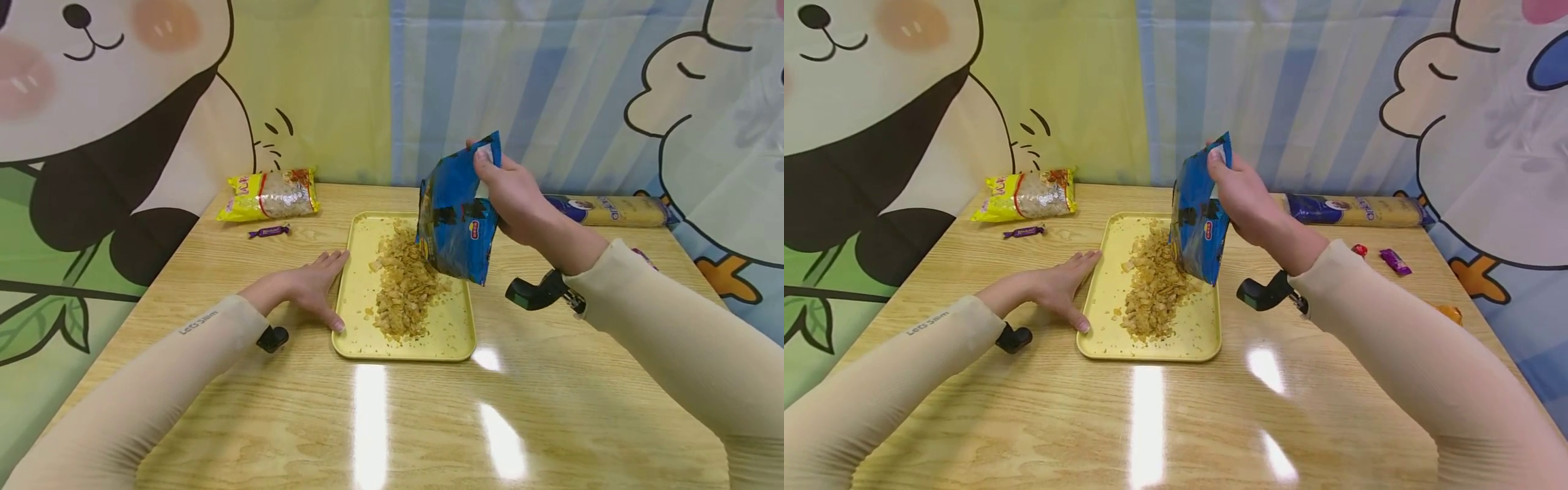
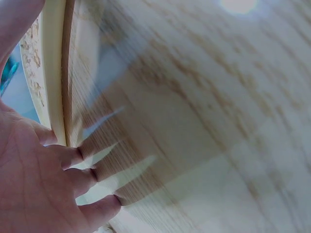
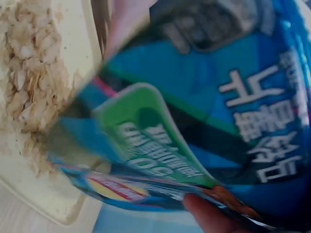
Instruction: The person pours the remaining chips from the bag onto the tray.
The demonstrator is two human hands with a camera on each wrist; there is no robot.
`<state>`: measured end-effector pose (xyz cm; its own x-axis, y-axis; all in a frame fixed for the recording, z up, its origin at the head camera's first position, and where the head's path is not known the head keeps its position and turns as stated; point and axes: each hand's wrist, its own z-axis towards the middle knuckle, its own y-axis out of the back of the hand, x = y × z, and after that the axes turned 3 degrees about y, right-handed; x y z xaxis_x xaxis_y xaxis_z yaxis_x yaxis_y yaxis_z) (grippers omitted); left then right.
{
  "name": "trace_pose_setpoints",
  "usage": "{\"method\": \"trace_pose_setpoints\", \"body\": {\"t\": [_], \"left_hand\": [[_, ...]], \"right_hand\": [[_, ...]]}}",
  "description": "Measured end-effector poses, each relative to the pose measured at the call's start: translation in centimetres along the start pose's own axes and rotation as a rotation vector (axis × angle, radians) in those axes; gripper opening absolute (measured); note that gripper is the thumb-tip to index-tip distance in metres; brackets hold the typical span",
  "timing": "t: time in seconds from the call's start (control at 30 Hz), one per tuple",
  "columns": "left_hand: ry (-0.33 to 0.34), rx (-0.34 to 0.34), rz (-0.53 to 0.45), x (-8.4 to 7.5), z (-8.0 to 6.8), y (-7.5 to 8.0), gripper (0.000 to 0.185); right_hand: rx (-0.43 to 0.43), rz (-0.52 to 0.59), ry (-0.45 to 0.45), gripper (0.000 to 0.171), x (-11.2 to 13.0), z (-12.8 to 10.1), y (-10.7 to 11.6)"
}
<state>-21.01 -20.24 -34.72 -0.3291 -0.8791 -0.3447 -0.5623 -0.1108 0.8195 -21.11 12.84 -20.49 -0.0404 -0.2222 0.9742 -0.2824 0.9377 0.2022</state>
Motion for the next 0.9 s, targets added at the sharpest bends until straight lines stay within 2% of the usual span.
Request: {"method": "trace_pose_setpoints", "body": {"t": [0.2, 0.43, 0.63, 0.9], "left_hand": [[0.009, -0.002, -0.003, 0.0, -0.2, 0.1, 0.145], [0.007, 0.001, -0.006, 0.0, -0.1, 0.0, 0.145], [0.012, 0.006, -0.007, 0.0, -0.1, 0.0, 0.145], [0.010, 0.005, -0.023, -0.2, -0.2, 0.1, 0.144]], "right_hand": [[0.082, -0.013, 0.001, 0.059, 0.1, -2.5, -0.3], [0.143, 0.065, -0.032, 0.058, -0.9, -5.3, -0.1], [0.233, 0.037, -0.035, 0.058, -1.4, -7.3, 0.3], [0.251, 0.022, 0.018, 0.056, -1.6, -8.7, 0.0]]}}
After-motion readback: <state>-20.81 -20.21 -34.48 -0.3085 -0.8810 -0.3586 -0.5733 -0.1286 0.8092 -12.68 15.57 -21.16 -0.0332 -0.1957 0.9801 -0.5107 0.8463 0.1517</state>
